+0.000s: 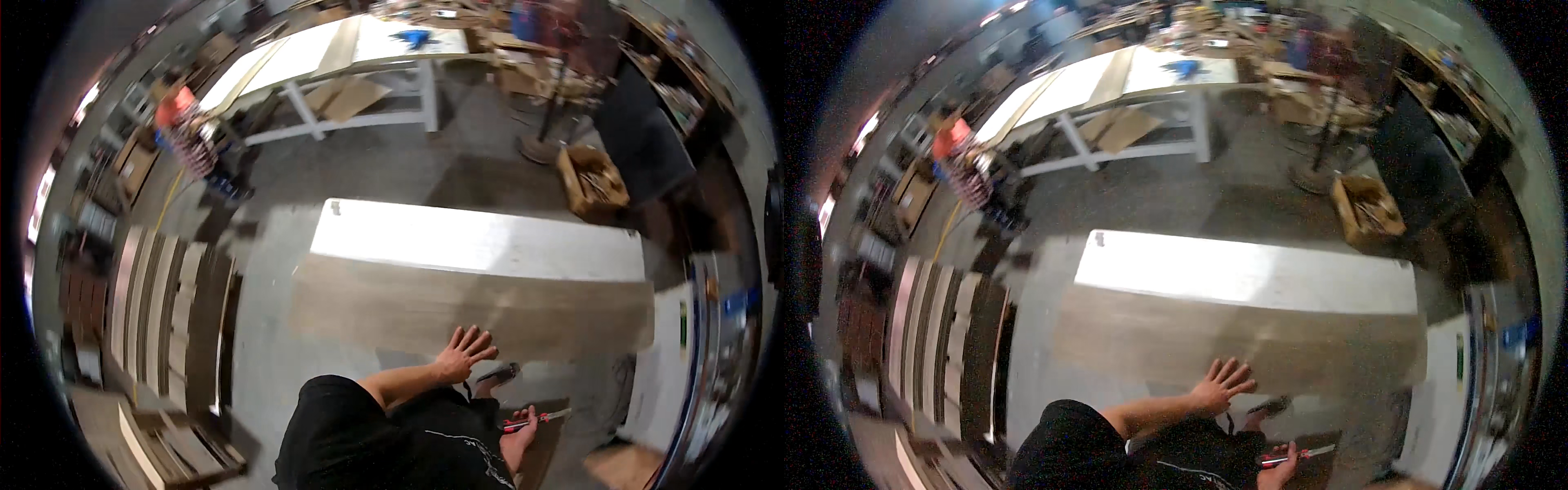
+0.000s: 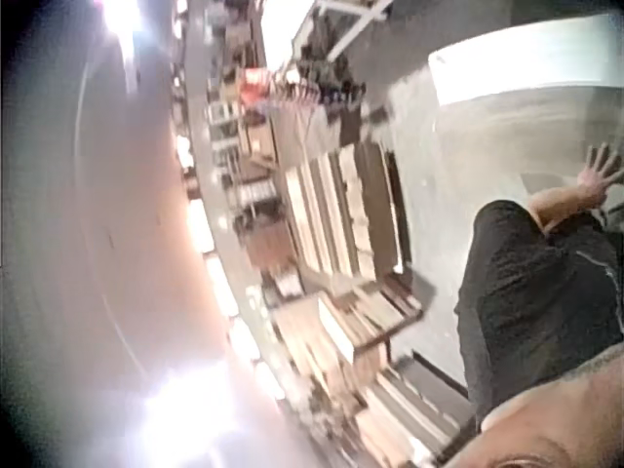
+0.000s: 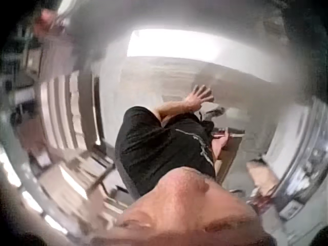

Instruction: Trimming the edges of a laminate sheet on a wooden panel using a utility knife.

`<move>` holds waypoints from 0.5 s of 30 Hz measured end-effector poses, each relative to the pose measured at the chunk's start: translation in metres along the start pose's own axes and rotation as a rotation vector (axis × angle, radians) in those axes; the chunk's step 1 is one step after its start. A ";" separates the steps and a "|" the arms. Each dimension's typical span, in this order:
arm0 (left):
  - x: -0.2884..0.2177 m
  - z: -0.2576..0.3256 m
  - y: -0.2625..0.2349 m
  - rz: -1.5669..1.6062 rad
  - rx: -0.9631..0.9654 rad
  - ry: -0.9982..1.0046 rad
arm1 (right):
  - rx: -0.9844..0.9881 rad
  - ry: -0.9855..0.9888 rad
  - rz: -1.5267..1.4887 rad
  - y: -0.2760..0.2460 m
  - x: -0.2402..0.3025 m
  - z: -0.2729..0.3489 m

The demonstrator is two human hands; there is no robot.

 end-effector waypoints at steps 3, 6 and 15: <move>0.002 -0.001 0.014 -0.085 -0.025 -0.079 | 0.079 -0.012 0.108 0.035 0.033 -0.044; -0.006 -0.007 0.016 -0.024 -0.086 -0.130 | 0.166 0.046 0.082 0.054 0.069 -0.128; -0.042 -0.032 -0.001 0.138 -0.217 -0.589 | 0.380 0.224 0.091 0.084 0.140 -0.397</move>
Point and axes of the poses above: each hand's wrist, its own z-axis away from the middle knuckle, its own y-axis out of the palm, x = y × z, the point moved 8 cm from there along -z, towards the middle knuckle, and after that the axes turned 12 degrees about -x, right-handed, at the moved point
